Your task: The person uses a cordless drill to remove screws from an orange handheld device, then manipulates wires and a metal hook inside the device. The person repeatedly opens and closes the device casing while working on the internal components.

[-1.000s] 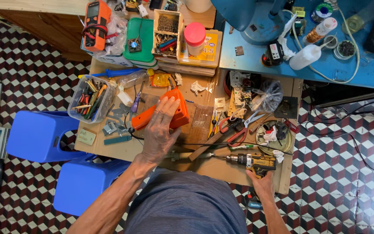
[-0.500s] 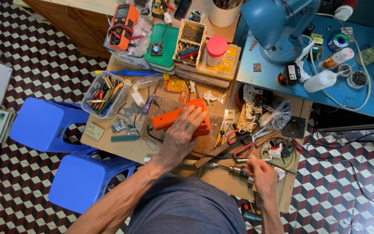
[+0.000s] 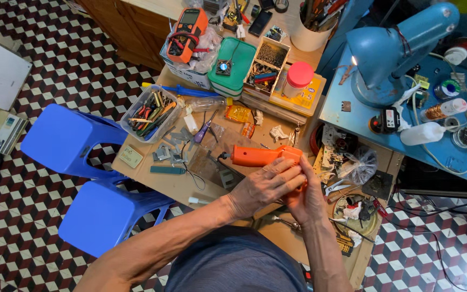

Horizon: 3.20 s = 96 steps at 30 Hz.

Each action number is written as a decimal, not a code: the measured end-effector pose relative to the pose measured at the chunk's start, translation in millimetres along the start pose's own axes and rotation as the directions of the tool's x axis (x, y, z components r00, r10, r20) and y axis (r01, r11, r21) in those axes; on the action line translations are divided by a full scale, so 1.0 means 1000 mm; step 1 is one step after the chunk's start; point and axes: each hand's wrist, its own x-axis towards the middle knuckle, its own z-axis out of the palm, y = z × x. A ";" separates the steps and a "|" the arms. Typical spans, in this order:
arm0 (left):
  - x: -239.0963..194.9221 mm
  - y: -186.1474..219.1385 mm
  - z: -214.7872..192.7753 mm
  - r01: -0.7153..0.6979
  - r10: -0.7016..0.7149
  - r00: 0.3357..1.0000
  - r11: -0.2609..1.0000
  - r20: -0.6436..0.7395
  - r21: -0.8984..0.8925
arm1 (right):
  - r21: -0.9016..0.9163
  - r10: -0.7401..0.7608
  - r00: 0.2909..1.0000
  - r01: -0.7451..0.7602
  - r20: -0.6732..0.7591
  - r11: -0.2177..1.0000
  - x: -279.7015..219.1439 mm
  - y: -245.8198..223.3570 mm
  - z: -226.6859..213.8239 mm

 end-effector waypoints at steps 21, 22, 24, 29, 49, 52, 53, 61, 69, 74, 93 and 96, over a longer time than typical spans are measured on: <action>-0.045 0.007 -0.009 0.245 -0.797 0.203 -0.521 0.569 -0.818 | -0.214 -0.250 0.968 0.237 -0.035 0.948 -0.016 0.008 -0.037; -0.044 0.005 -0.005 0.193 -0.791 0.219 -0.539 0.572 -0.820 | -0.219 -0.251 0.968 0.240 -0.027 0.946 -0.016 0.009 -0.035; -0.039 0.001 0.000 0.087 -0.779 0.257 -0.571 0.572 -0.816 | -0.213 -0.232 0.972 0.219 -0.036 0.952 -0.017 0.013 -0.029; -0.037 -0.004 0.005 0.058 -0.785 0.214 -0.584 0.581 -0.810 | -0.164 -0.248 0.967 0.236 -0.056 0.958 -0.020 0.023 -0.024; -0.049 -0.009 0.001 0.116 -0.769 0.177 -0.604 0.614 -0.789 | -0.322 -0.107 0.988 0.066 -0.110 0.944 -0.007 0.023 -0.013; -0.051 -0.008 0.001 0.016 -0.784 0.172 -0.603 0.596 -0.798 | -0.266 -0.094 0.991 0.067 -0.090 0.962 -0.001 0.022 -0.015; -0.050 -0.007 0.001 -0.011 -0.788 0.175 -0.601 0.590 -0.799 | -0.241 -0.095 0.990 0.067 -0.108 0.968 0.001 0.021 -0.015; -0.043 0.004 -0.001 -0.155 -0.818 0.166 -0.574 0.551 -0.804 | 0.171 -0.218 0.969 0.235 -0.115 0.957 -0.012 0.042 0.003; -0.031 0.017 -0.011 -0.192 -0.842 0.224 -0.533 0.492 -0.824 | -0.006 -0.293 0.956 0.293 -0.025 0.956 -0.007 0.038 0.044; -0.033 0.024 -0.014 -0.259 -0.815 0.273 -0.573 0.510 -0.777 | -0.052 -0.310 0.951 0.310 0.020 0.949 0.005 0.017 0.049; -0.054 0.029 -0.008 -0.436 -0.729 0.205 -0.665 0.653 -0.606 | -0.155 -0.242 0.970 0.242 0.019 0.958 0.033 0.012 0.033; -0.062 0.034 -0.007 -0.366 -0.685 0.212 -0.717 0.697 -0.593 | -0.171 -0.241 0.970 0.240 0.021 0.955 0.033 0.009 0.031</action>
